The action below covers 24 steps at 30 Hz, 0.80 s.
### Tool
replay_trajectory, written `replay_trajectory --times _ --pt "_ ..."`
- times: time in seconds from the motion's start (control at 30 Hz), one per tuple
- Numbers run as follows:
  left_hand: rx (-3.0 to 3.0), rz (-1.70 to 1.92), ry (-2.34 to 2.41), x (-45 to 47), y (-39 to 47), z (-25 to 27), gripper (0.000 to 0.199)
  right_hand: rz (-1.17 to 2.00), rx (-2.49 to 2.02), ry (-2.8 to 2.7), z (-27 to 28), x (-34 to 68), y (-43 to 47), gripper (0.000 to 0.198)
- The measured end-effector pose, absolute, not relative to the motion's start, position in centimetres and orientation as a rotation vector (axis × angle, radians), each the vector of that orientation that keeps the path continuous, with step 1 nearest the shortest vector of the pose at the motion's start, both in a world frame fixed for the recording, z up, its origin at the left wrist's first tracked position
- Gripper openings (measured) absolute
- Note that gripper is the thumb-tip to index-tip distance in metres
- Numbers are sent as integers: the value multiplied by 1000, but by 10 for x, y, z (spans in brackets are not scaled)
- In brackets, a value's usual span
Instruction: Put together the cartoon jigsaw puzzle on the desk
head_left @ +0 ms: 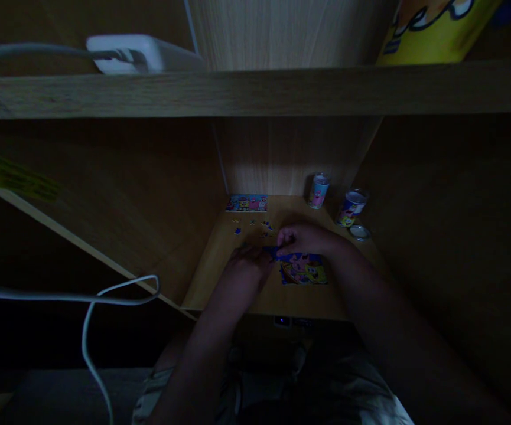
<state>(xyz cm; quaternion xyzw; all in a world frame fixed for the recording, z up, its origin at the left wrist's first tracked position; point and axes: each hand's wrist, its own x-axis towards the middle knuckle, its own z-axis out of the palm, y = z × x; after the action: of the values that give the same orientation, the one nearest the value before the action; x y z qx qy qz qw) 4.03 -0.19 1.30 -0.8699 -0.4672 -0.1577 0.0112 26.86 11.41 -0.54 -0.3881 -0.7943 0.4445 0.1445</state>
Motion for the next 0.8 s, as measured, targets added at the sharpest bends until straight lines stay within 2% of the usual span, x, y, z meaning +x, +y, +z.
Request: replay_trajectory --times 0.33,0.5,0.7,0.8 --pt "-2603 -508 -1390 43 -2 2 15 1297 -1123 -2268 -5 267 114 42" --pt "-2377 -630 -1549 24 -3 15 21 1243 -1075 -2325 -5 268 113 38" --pt "-2111 -462 -1767 -19 1 26 30 592 -1243 -2184 6 276 119 37" --pt "-2161 -324 -1765 -21 2 20 30 441 -1382 -2131 8 282 123 41"
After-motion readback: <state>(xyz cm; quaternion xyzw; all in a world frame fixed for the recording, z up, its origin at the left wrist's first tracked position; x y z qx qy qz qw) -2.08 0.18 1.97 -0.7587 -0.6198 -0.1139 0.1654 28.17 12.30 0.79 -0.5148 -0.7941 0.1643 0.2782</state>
